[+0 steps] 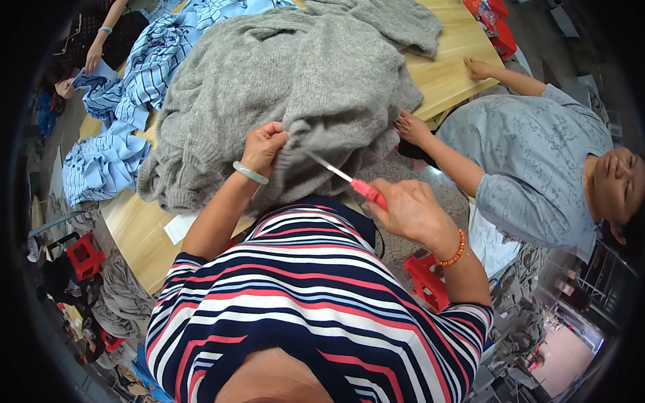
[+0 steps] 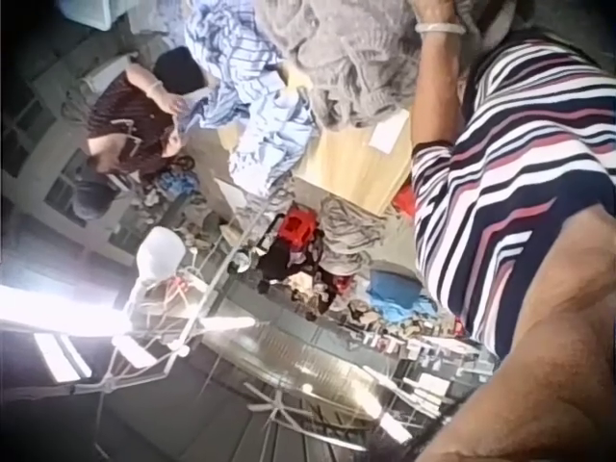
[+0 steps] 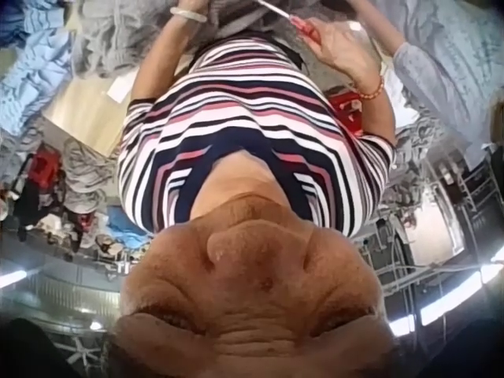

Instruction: Trimming loose threads from a grey garment using a pair of scissors.

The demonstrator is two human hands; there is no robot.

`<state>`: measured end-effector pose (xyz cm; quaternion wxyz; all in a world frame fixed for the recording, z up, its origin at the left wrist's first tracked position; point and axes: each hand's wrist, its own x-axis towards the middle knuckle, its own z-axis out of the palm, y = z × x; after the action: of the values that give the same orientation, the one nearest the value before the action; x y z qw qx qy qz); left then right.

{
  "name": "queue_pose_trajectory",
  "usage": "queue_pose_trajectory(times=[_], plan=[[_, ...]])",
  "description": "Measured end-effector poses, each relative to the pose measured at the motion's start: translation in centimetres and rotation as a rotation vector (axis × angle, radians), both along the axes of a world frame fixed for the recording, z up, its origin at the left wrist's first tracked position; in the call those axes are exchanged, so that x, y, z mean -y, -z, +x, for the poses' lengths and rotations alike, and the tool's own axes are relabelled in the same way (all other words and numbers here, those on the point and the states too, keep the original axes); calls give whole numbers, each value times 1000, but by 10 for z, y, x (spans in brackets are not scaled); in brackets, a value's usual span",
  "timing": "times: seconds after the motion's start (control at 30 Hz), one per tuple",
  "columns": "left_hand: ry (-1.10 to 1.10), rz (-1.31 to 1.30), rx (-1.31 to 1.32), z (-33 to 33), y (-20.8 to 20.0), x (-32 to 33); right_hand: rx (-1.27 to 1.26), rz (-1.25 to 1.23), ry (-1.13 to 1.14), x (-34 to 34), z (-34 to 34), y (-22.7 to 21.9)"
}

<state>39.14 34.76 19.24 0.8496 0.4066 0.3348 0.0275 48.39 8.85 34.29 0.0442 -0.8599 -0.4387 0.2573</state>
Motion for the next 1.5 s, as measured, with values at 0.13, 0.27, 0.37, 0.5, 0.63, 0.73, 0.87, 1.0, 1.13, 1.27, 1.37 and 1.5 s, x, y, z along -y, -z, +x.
queue_pose_trajectory(times=[0.13, 0.27, 0.37, 0.5, 0.63, 0.73, 0.87, 1.0, 1.13, 1.27, 1.37, 1.5], plan=[[87, 229, 104, 0, -1, 0, -89, 86, -2, -1, 3, 0], [95, 54, 38, -7, -11, 11, -81, 132, 41, 5, 1, 1], [97, -148, 113, -10, -13, 13, -88, 152, 53, 9, -2, 2], [111, -129, 74, -12, -1, 13, -71, 119, 71, 9, -7, 1], [55, -9, 112, -1, 10, 10, -116, -56, -16, 9, -11, -3], [57, 192, 110, -10, 13, 7, -156, -60, -45, 14, -10, -6], [276, 1434, 51, -42, -27, 17, -98, 249, 101, 22, -4, 4], [451, 1682, -210, -98, -16, 34, -103, 247, 113, 27, 12, 8], [666, 1410, -295, -93, -19, 25, -107, 275, 108, 33, 35, 12], [1089, 1025, -270, -21, -108, 25, -98, 440, 204, 48, 67, 10], [958, 756, 231, 56, -166, 26, -25, 545, 344, 66, 97, 8], [925, 701, 450, 215, -217, 64, 1, 739, 627, 104, 124, 16]])
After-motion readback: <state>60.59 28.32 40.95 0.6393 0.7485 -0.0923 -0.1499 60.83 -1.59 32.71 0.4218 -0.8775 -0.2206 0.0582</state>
